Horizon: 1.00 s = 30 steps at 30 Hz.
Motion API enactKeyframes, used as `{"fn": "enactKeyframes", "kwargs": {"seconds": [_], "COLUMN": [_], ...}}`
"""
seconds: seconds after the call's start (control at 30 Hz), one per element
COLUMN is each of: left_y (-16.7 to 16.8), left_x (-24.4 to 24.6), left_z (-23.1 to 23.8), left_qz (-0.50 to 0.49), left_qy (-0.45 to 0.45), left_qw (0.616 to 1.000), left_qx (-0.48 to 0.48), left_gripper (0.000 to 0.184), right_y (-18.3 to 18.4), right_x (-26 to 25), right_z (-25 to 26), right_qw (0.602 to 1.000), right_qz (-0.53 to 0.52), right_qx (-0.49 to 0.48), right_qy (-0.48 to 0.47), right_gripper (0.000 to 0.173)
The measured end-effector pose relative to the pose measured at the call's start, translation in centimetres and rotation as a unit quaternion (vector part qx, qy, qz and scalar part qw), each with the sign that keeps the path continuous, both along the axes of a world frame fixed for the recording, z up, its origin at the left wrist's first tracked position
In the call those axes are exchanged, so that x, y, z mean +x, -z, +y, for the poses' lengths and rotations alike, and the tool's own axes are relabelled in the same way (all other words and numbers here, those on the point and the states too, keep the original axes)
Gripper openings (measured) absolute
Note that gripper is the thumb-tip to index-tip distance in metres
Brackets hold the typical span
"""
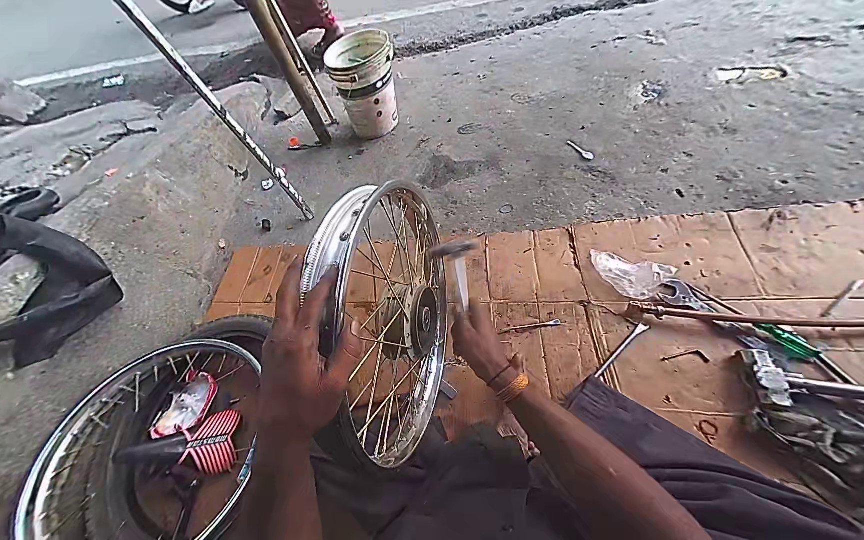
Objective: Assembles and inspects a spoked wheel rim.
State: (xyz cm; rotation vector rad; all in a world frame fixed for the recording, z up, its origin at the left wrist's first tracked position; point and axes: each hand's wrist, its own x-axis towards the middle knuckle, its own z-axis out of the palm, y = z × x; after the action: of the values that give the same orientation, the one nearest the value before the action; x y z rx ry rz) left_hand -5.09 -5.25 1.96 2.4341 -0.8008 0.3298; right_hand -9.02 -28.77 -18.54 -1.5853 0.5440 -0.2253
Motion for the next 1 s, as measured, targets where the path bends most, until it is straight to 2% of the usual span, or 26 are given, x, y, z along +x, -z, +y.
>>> {"fn": "enactKeyframes", "kwargs": {"seconds": [0.03, 0.1, 0.17, 0.27, 0.3, 0.33, 0.37, 0.4, 0.43, 0.47, 0.5, 0.57, 0.63, 0.7, 0.77, 0.8, 0.83, 0.9, 0.93, 1.0], "left_y": [0.0, 0.2, 0.6, 1.1, 1.2, 1.2, 1.1, 0.9, 0.7, 0.6, 0.4, 0.5, 1.0, 1.3, 1.3, 1.3, 1.2, 0.7, 0.7, 0.7], "left_x": [-0.1, 0.2, 0.6, 1.0, 1.2, 1.3, 1.3, 1.3, 1.2, 1.0, 1.0, 0.9, 0.8, 0.8, 0.7, 0.8, 0.7, 0.9, 0.8, 0.8], "left_z": [-0.1, 0.1, 0.9, 2.8, 3.1, 3.2, 3.1, 2.7, 2.2, 1.7, 1.6, 2.0, 2.7, 3.3, 3.4, 3.2, 3.0, 2.3, 2.0, 2.3], "left_qz": [0.001, 0.004, 0.009, 0.022, 0.022, 0.022, 0.021, 0.021, 0.019, 0.014, 0.011, 0.013, 0.016, 0.012, 0.008, 0.006, 0.005, -0.004, -0.009, 0.001], "left_qy": [-0.01, -0.038, -0.065, -0.071, -0.064, -0.057, -0.05, -0.042, -0.038, -0.042, -0.045, -0.058, -0.062, -0.049, -0.038, -0.036, -0.038, -0.042, -0.05, -0.06], "left_qw": [1.0, 0.999, 0.998, 0.997, 0.997, 0.997, 0.997, 0.998, 0.999, 0.999, 0.999, 0.998, 0.998, 0.998, 0.998, 0.998, 0.998, 0.999, 0.999, 0.998], "left_qx": [-0.002, -0.008, -0.019, -0.036, -0.046, -0.05, -0.047, -0.039, -0.028, -0.016, -0.01, -0.014, -0.026, -0.037, -0.047, -0.047, -0.04, -0.019, -0.013, -0.01], "left_gripper": [0.06, 0.061, 0.061, 0.059, 0.058, 0.058, 0.058, 0.058, 0.058, 0.059, 0.06, 0.06, 0.06, 0.059, 0.058, 0.057, 0.057, 0.058, 0.057, 0.058], "right_y": [0.1, -1.2, -3.2, -5.1, -5.3, -4.7, -3.5, -2.6, -2.5, -2.8, -3.2, -3.9, -4.2, -4.3, -4.1, -3.5, -2.7, -2.6, -2.7, -3.1], "right_x": [-0.1, -1.1, -1.9, -0.5, 0.4, 0.9, 1.2, 1.3, 1.7, 2.1, 2.4, 2.2, 1.3, 0.7, 0.6, 0.7, 0.8, 1.1, 1.4, 1.0], "right_z": [-0.8, -2.9, -4.1, -4.1, -3.5, -2.5, -1.3, -0.4, 0.1, 0.4, 0.6, -0.3, -1.5, -2.0, -1.2, -0.5, 0.5, 1.2, 0.8, -0.2], "right_qw": [0.999, 0.998, 0.993, 0.948, 0.941, 0.954, 0.979, 0.997, 0.995, 0.985, 0.985, 0.993, 0.998, 0.998, 0.993, 0.994, 0.996, 0.993, 0.988, 0.994], "right_qz": [0.023, 0.008, -0.057, -0.172, -0.176, -0.149, -0.092, -0.011, 0.064, 0.092, 0.079, 0.019, -0.02, -0.056, -0.062, -0.047, -0.019, 0.068, 0.088, 0.05], "right_qx": [0.005, 0.04, 0.087, 0.142, 0.136, 0.103, 0.047, -0.018, -0.059, -0.07, -0.054, -0.023, -0.043, -0.015, 0.023, 0.011, -0.019, -0.086, -0.085, -0.007], "right_qy": [-0.042, -0.042, 0.047, 0.228, 0.254, 0.237, 0.178, 0.075, -0.041, -0.125, -0.145, -0.112, -0.046, 0.034, 0.095, 0.103, 0.084, -0.038, -0.09, -0.094], "right_gripper": [0.04, 0.039, 0.033, 0.027, 0.027, 0.029, 0.032, 0.035, 0.038, 0.038, 0.038, 0.038, 0.041, 0.04, 0.04, 0.043, 0.044, 0.042, 0.041, 0.038]}}
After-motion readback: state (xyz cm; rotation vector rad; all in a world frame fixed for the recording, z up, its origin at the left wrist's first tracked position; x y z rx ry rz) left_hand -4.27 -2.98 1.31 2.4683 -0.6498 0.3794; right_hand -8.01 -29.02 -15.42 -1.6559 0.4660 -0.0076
